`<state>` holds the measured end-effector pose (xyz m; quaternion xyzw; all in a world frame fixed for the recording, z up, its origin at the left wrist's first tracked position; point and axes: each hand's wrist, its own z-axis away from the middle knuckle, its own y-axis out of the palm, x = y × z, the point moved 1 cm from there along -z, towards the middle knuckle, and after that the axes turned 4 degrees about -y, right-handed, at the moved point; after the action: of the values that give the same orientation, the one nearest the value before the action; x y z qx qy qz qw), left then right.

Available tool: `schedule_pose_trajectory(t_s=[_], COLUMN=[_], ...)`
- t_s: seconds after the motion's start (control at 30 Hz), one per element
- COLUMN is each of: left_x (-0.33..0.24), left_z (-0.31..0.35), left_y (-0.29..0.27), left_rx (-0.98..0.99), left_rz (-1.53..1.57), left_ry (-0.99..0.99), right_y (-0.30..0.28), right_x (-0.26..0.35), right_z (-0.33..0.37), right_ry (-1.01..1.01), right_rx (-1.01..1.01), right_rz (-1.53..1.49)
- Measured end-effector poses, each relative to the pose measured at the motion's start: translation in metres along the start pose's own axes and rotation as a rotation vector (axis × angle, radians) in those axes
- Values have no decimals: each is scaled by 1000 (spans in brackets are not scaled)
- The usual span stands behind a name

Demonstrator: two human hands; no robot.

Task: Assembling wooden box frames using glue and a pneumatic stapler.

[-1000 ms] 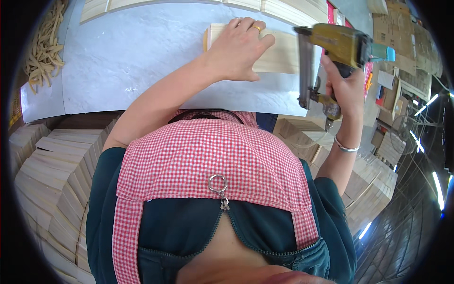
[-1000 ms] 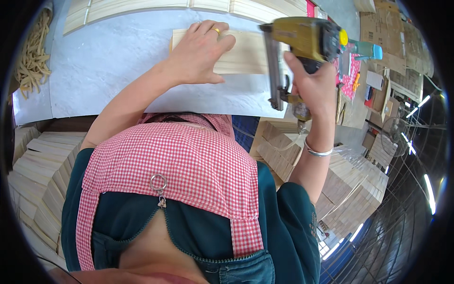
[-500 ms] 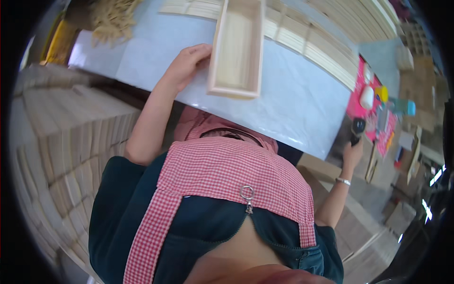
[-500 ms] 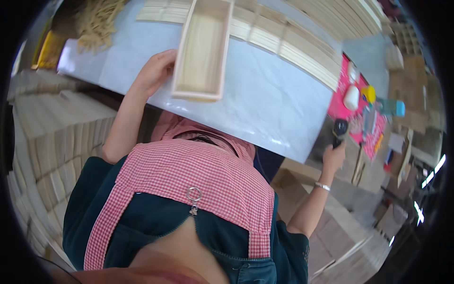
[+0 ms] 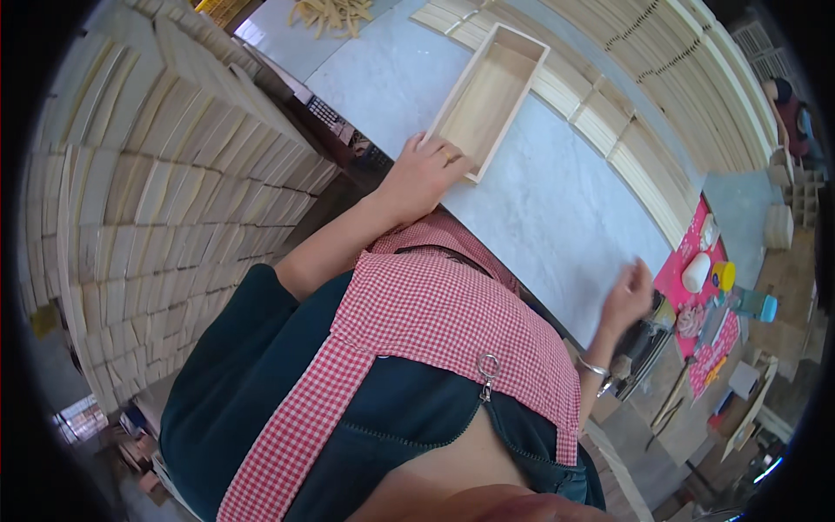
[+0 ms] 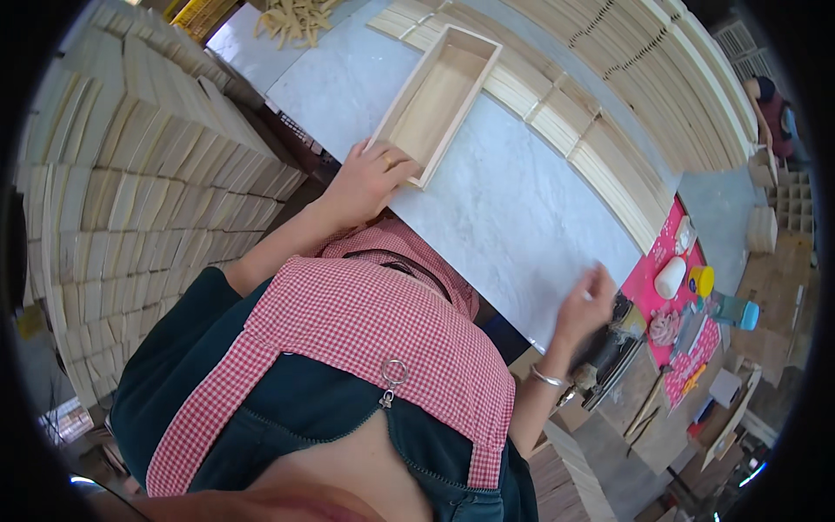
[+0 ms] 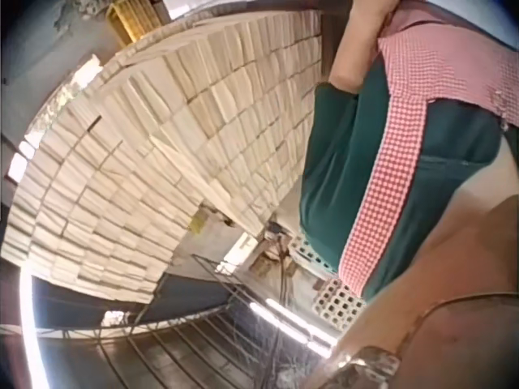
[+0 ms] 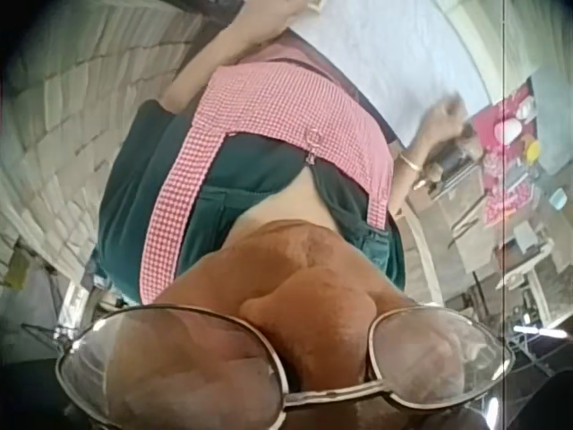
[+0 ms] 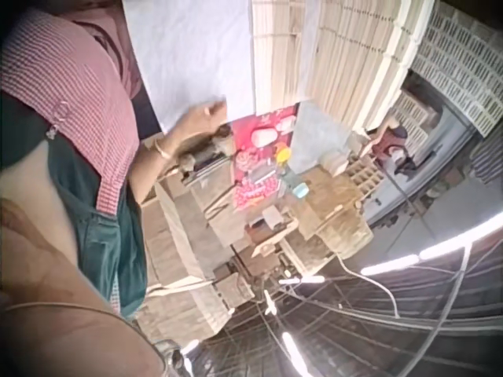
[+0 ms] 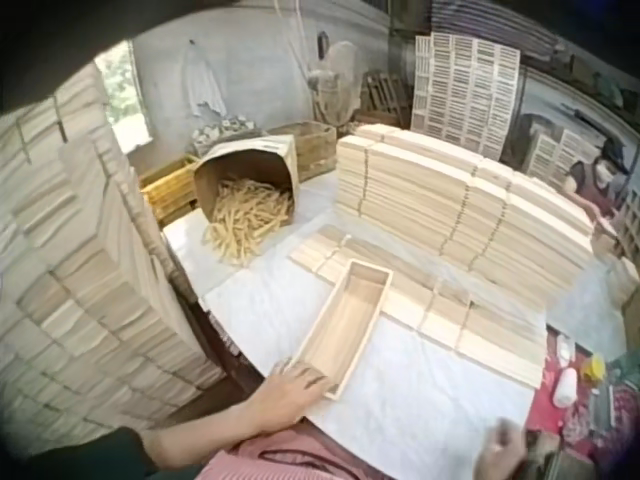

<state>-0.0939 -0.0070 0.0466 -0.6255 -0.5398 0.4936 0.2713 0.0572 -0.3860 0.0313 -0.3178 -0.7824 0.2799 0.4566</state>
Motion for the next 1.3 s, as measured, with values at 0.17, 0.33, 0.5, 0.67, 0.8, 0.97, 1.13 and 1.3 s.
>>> schedule_pose_trajectory(t_s=[0.17,0.33,0.5,0.67,0.8,0.97,1.13,1.3], left_x=[13,13,0,-22,-42,-35,4,27], left_z=[6,21,29,45,91,119,107,112], left_y=[9,-17,-61,-199,-307,-401,-420,-421], left_rx=[104,31,-368,-510,-965,-935,-754,-624], left_rz=[-18,62,-48,-468,-930,-1199,-1048,-889], left_ry=[-18,-46,94,25,-38,-284,-617,-755], right_y=[75,87,93,90,87,95,89,87], right_x=[78,96,73,82,92,93,100,95], right_z=[23,30,33,42,38,43,40,44], right_ry=[110,246,165,143,83,-47,3,-25], right_rx=[254,365,407,388,397,221,306,290], right_rz=[-480,-687,-610,-652,-597,-589,-557,-571])
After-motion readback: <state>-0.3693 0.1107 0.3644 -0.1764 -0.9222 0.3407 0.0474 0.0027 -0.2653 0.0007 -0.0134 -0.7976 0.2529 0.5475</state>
